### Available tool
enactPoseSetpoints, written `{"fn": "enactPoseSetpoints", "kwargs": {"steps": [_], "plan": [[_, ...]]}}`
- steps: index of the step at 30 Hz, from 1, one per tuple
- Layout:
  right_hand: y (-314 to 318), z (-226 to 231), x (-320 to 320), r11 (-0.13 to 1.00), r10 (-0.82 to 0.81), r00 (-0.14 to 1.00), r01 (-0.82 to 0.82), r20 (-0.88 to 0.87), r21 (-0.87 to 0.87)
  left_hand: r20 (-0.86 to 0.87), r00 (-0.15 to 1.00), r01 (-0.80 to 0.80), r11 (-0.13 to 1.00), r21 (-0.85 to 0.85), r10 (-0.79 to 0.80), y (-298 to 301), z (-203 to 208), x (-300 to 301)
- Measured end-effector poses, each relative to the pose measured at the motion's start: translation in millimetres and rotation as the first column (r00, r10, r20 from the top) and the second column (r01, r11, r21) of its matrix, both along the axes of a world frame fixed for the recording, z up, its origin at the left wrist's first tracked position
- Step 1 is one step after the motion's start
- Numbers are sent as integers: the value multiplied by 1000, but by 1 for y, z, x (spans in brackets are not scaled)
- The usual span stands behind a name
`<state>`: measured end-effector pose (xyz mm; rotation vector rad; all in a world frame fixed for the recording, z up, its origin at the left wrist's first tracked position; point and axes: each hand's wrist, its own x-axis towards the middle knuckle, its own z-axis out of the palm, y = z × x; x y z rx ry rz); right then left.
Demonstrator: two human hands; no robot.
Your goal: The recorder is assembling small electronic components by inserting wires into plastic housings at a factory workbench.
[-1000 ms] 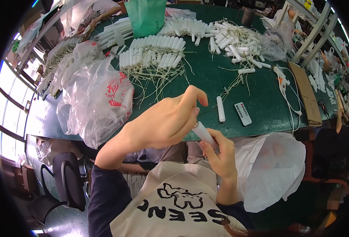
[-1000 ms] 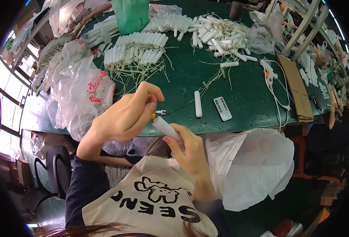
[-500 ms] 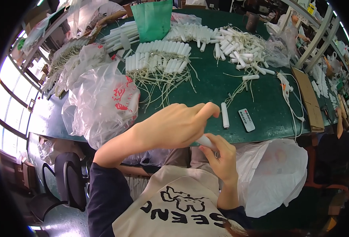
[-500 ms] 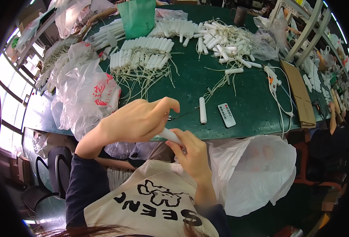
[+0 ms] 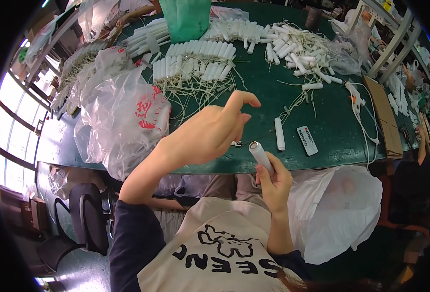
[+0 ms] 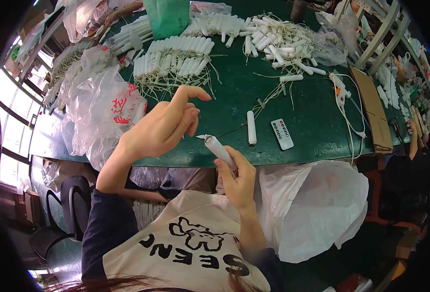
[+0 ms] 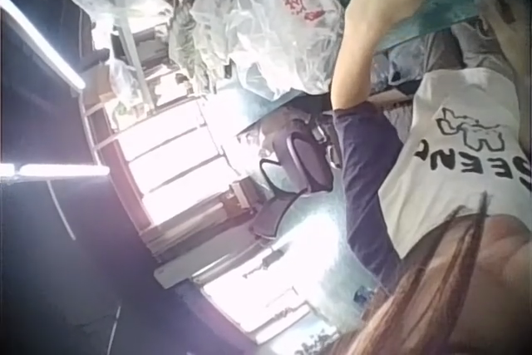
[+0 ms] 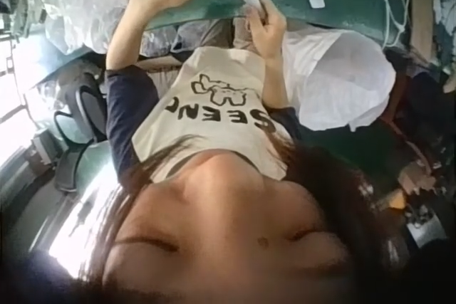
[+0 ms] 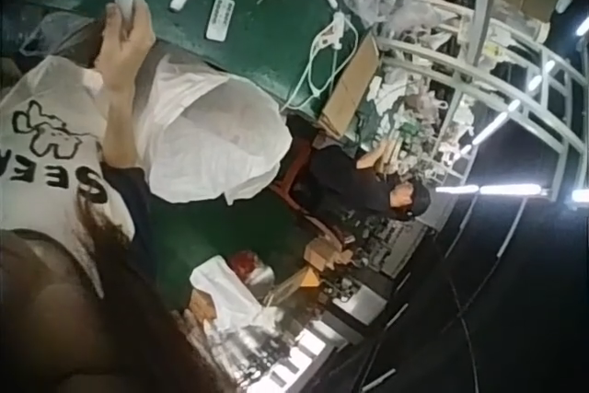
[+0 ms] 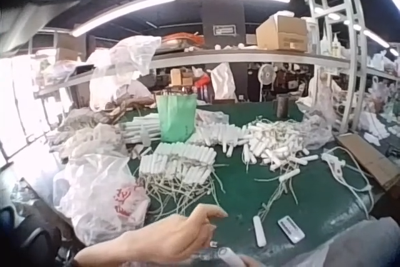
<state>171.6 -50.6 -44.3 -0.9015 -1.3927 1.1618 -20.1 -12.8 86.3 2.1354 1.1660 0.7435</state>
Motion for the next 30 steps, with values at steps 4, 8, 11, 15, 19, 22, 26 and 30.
{"fn": "enactPoseSetpoints", "kwargs": {"steps": [4, 8, 11, 15, 19, 22, 26, 30], "plan": [[0, 8, -5, 999, -14, 999, 11, 40, 51, 32, 982, 180, 976, 120, -185, 3, -10, 0], [1, 5, -4, 996, -19, 997, 12, 73, 90, -37, 985, 175, 971, 163, -171, 6, -12, 3], [1, 5, -4, 999, -13, 998, 11, 59, 36, 25, 971, 234, 968, 92, -237, 6, -7, 3], [6, 4, -1, 992, 0, 990, -18, 143, 122, -89, 954, 280, 958, -68, -285, 13, -8, 1], [6, 2, -4, 980, 24, 991, -49, 133, 190, -111, 927, 337, 925, -176, -359, 15, -2, -1], [7, -1, -1, 985, -4, 995, -12, 96, 172, 19, 950, 308, 927, -217, -311, 17, 9, 0], [8, 0, -4, 987, -12, 997, -1, 78, 159, 82, 925, 378, 917, -127, -370, 17, -8, 0], [6, 2, -4, 983, 16, 991, -40, 135, 181, -21, 934, 342, 909, -240, -357, 17, -4, 4]]}}
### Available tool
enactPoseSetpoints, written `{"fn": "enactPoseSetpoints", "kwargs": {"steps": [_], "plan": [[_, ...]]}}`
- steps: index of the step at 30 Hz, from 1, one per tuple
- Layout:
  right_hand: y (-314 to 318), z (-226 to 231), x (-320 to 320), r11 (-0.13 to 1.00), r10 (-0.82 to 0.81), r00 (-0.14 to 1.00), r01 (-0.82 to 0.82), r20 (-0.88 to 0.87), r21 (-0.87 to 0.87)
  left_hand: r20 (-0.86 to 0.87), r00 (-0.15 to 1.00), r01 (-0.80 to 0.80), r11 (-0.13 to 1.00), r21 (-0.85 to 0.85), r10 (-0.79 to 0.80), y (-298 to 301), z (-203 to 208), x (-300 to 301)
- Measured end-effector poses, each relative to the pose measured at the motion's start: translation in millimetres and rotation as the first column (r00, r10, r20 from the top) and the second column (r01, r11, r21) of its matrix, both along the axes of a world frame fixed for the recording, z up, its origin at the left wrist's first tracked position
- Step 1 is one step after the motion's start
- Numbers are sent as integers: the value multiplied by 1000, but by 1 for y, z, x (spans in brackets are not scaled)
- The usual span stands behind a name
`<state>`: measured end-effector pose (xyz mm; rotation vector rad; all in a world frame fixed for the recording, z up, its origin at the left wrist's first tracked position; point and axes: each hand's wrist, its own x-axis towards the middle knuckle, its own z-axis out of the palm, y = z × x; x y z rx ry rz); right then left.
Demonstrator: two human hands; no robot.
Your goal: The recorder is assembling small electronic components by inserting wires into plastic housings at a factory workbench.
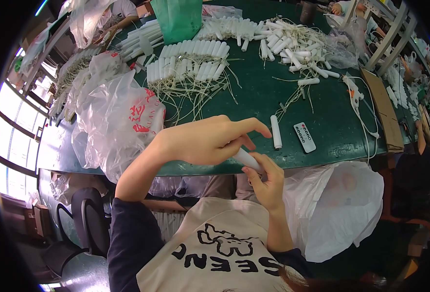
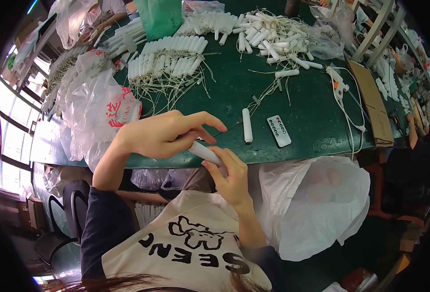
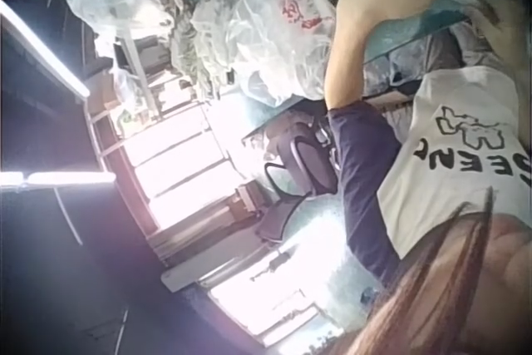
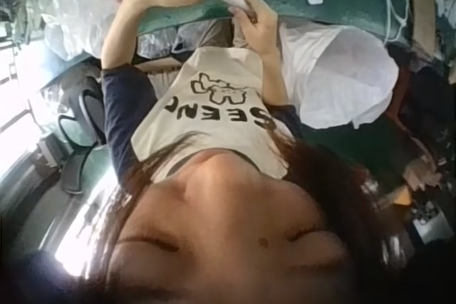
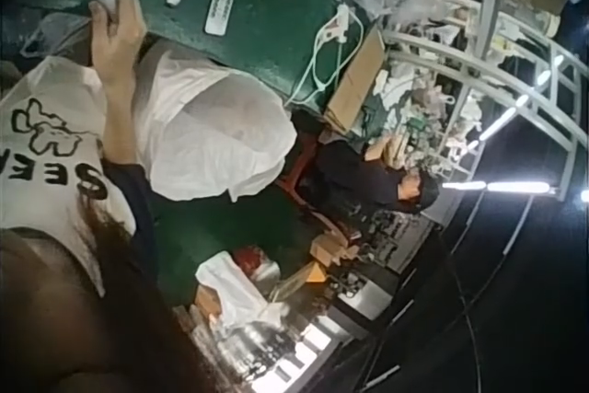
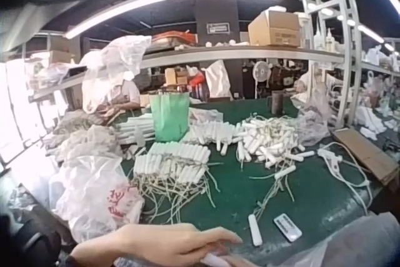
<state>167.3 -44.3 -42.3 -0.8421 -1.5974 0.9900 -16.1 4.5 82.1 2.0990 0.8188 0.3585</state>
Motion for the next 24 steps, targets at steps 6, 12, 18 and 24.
{"fn": "enactPoseSetpoints", "kwargs": {"steps": [6, 12, 18, 24], "plan": [[-3, -12, -6, 997, 25, 986, -37, -167, -69, -79, 990, -98, 976, 196, 115, -9, -7, 16], [-4, -15, 1, 973, -14, 950, -58, -311, -224, 236, 970, -118, 966, 230, 63, -8, -56, 15], [3, -14, 6, 987, 34, 975, -67, -221, -146, 504, 829, -141, 963, -228, 241, -8, -87, 17], [6, -24, 5, 985, -75, 877, -8, -474, -171, 197, 870, -488, 843, 227, 452, 15, -118, 15]]}}
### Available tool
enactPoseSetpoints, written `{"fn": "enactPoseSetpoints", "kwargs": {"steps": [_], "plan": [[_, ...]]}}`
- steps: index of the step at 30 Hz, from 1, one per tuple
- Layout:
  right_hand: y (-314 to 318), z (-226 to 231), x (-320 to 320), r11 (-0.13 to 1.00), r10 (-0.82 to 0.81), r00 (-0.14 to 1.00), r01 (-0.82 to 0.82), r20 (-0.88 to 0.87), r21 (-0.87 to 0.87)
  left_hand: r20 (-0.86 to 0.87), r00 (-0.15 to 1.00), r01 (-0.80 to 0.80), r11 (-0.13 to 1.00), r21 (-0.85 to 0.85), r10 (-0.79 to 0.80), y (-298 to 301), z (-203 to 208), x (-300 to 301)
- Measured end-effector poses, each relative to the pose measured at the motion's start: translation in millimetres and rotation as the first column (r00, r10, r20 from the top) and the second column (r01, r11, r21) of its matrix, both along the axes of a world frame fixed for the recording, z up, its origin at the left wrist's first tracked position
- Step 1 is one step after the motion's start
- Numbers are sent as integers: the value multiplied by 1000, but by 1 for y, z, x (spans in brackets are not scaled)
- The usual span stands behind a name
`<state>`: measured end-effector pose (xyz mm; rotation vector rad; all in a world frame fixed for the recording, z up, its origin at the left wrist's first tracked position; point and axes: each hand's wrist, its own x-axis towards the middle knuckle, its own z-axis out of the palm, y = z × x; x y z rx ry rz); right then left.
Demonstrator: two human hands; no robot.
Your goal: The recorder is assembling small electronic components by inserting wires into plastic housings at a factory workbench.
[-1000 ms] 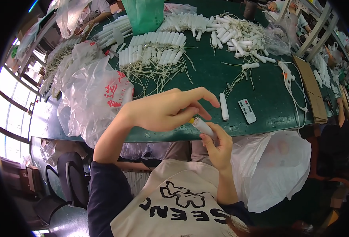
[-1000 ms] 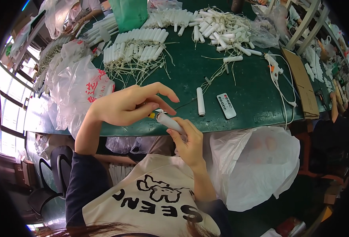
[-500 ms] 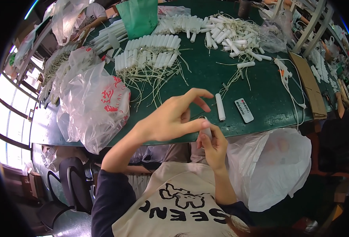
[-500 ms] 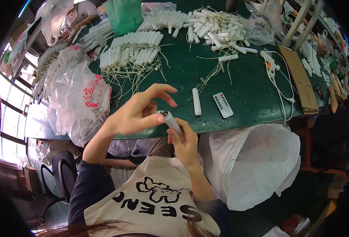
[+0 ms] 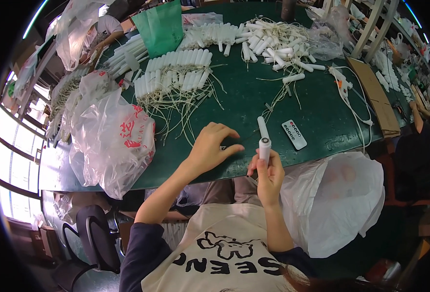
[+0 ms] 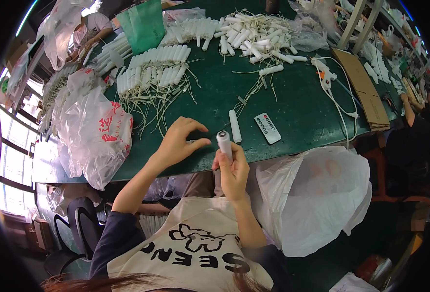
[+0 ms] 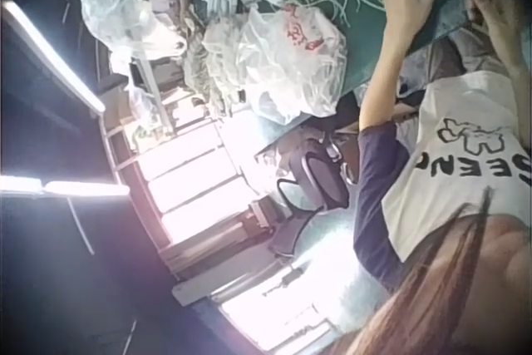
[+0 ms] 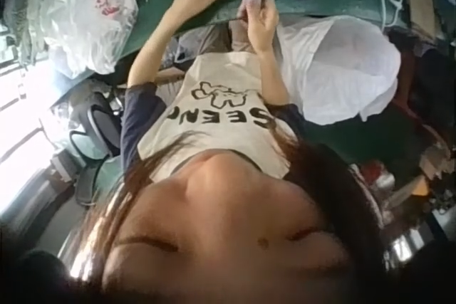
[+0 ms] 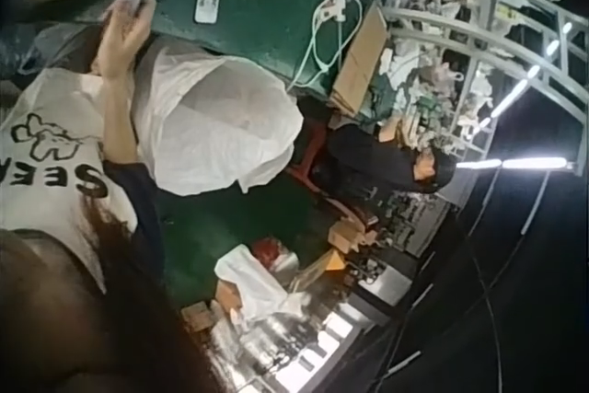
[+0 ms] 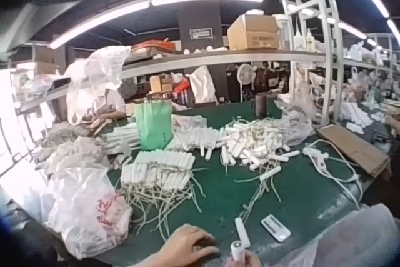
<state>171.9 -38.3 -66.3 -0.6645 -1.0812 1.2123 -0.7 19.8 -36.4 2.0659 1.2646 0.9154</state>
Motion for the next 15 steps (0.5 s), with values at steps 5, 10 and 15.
{"fn": "enactPoseSetpoints", "kwargs": {"steps": [5, 10, 15], "plan": [[7, -10, 6, 995, -45, 997, 50, 55, -86, -343, 934, -17, 973, 232, 98, 3, -12, 15], [12, -9, 7, 990, -117, 984, 126, 137, -56, -392, 902, -81, 964, 253, 178, 3, -24, 18], [16, -13, 11, 973, -213, 958, 225, 191, -43, -635, 734, 23, 925, 378, 241, -1, -23, 11]]}}
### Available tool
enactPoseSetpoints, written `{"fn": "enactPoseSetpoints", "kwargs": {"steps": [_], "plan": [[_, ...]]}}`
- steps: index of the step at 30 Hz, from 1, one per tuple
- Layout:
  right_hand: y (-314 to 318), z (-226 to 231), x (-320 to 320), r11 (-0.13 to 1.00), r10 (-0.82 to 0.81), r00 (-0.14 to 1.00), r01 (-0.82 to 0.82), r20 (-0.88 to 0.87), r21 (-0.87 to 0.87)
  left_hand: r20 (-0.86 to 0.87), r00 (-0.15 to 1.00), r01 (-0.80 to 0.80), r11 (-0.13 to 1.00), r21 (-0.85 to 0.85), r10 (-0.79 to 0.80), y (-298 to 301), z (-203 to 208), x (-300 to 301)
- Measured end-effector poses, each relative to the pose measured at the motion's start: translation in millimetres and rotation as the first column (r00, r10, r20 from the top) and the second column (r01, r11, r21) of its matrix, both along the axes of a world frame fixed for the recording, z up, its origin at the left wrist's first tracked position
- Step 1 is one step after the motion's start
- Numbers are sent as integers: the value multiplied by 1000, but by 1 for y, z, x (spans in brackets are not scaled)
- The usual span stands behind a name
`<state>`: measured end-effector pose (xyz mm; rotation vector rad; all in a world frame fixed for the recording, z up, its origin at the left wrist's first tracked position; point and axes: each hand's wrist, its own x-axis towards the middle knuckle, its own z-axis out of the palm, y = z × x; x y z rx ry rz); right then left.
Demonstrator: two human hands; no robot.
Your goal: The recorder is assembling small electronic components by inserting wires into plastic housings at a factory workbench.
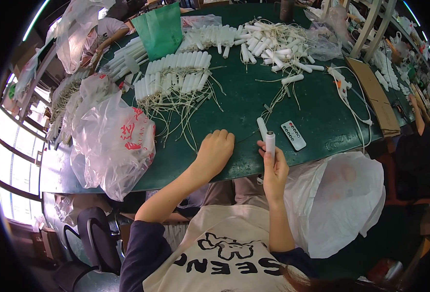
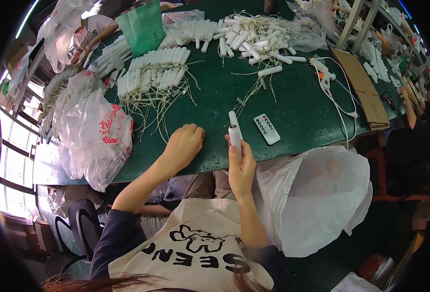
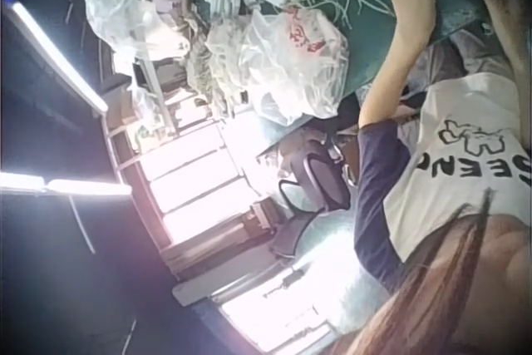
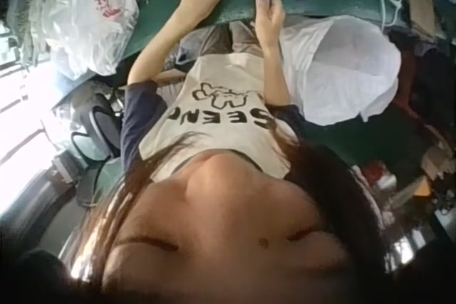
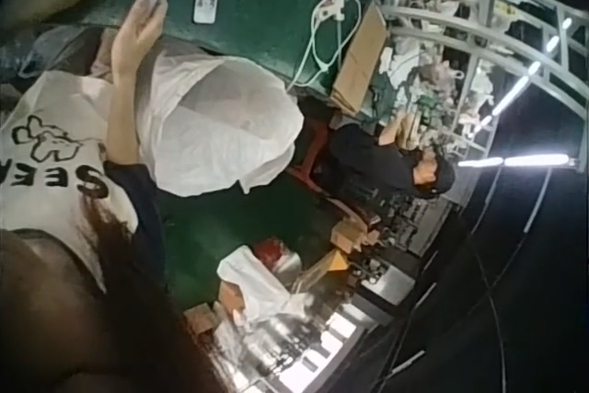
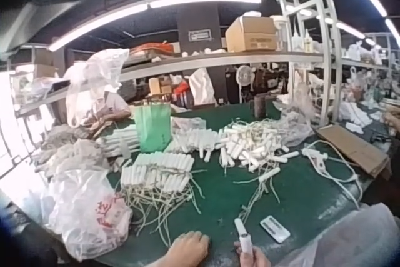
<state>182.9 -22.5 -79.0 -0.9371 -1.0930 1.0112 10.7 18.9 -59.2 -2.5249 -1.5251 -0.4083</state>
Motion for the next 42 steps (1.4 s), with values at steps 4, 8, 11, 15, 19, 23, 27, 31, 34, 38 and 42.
{"fn": "enactPoseSetpoints", "kwargs": {"steps": [4, 8, 11, 15, 19, 23, 27, 31, 34, 38, 42], "plan": [[-7, 3, 5, 999, 31, 999, -32, -38, -24, 218, 975, -17, 987, -157, 52, -5, 25, -8], [-13, 6, 4, 982, 181, 982, -183, -62, -42, 755, 583, 352, 744, -568, 300, -12, 64, -5], [-16, 12, 3, 965, 254, 966, -256, -42, -50, 815, 315, 626, 539, -564, 487, -17, 74, -1], [-19, 18, 5, 965, 262, 962, -264, 71, 8, 716, 325, 648, 406, -645, 618, -14, 80, -2], [-18, 19, 7, 966, 217, 944, -245, 247, 88, 719, 445, 743, 228, -629, 534, -10, 82, -12], [-18, 17, 7, 963, 220, 928, -256, 301, 83, 766, 390, 789, 244, -564, 512, -8, 82, -13], [-19, 22, 6, 959, 254, 944, -275, 210, 72, 801, 305, 830, 269, -490, 516, -8, 77, -16], [-19, 24, 5, 961, 249, 942, -270, 224, 65, 783, 333, 770, 328, -547, 526, -9, 83, -12], [-17, 23, 6, 959, 229, 934, -265, 273, 104, 764, 481, 696, 342, -631, 430, -9, 84, -15], [-21, 29, 3, 947, 268, 937, -298, 223, 117, 755, 546, 769, 140, -623, 361, -12, 85, -20], [-17, 30, 12, 882, 378, 874, -440, 306, 168, 777, 565, 801, 43, -598, 279, -13, 86, -23]]}}
